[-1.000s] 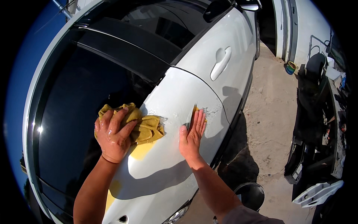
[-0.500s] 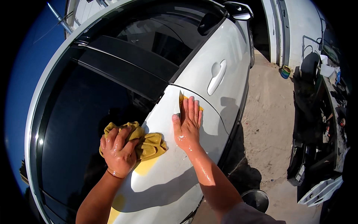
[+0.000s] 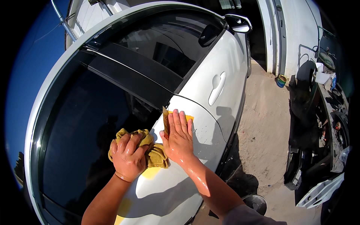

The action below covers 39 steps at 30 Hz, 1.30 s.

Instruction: The person sands the side of a white car using a sanding block and a cloth. They repeatedly dip the sanding block into a bucket of water and wipe the car's surface to remove residue. The person works on the rear door and quarter panel areas, smoothing the paint surface.

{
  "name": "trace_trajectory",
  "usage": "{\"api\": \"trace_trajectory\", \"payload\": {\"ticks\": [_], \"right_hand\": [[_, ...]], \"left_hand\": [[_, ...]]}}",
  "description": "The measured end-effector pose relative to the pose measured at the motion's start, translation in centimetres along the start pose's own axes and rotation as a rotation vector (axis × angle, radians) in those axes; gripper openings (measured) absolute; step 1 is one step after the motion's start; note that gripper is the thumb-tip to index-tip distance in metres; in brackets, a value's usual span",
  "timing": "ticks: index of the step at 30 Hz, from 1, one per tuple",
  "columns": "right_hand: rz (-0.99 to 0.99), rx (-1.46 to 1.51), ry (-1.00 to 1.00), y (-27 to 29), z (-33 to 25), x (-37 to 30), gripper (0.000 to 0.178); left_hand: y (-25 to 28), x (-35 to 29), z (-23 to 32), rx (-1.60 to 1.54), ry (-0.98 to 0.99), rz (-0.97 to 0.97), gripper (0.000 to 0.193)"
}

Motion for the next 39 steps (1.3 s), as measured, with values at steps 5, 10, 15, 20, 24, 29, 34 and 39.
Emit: {"api": "trace_trajectory", "payload": {"ticks": [5, 10, 15, 20, 24, 29, 34, 39], "right_hand": [[-0.029, -0.025, 0.04, 0.9, 2.5, 4.7, 0.069], [-0.017, -0.065, 0.086, -0.2, -0.3, 1.0, 0.067], [-0.007, -0.09, 0.004, 0.2, 2.6, 6.9, 0.066], [0.016, -0.055, 0.046, 0.3, 0.6, 3.7, 0.067], [-0.113, -0.001, 0.144, 0.5, -2.3, -0.3, 0.068], [-0.261, 0.197, 0.336, 1.6, -3.9, -4.9, 0.066], [-0.049, 0.2, 0.216, 1.5, -0.4, -4.2, 0.065], [0.036, 0.204, -0.019, 1.5, 5.4, 5.6, 0.065]], "left_hand": [[0.4, 0.3, 0.0, -0.009, 0.006, 0.031, 0.027], [-0.1, -0.3, -0.5, 0.007, 0.025, -0.016, 0.023], [0.1, 0.0, -0.1, -0.021, 0.03, 0.016, 0.025], [0.0, 0.2, -0.2, -0.014, 0.036, 0.017, 0.026], [-0.4, 0.4, -0.1, -0.015, 0.025, 0.038, 0.025], [0.1, 0.2, -0.3, -0.013, 0.014, 0.007, 0.023], [-1.6, 0.8, 1.0, -0.14, -0.096, -0.199, 0.032], [-1.5, 2.0, 2.4, -0.221, -0.158, -0.235, 0.06]]}}
Point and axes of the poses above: each hand's wrist, its own x-axis towards the middle knuckle, its own y-axis out of the back of the hand, z = x × y, the point moved 9 cm from there along x, towards the middle knuckle, and after that the axes turned 2 degrees about z, right-handed, at the moved point
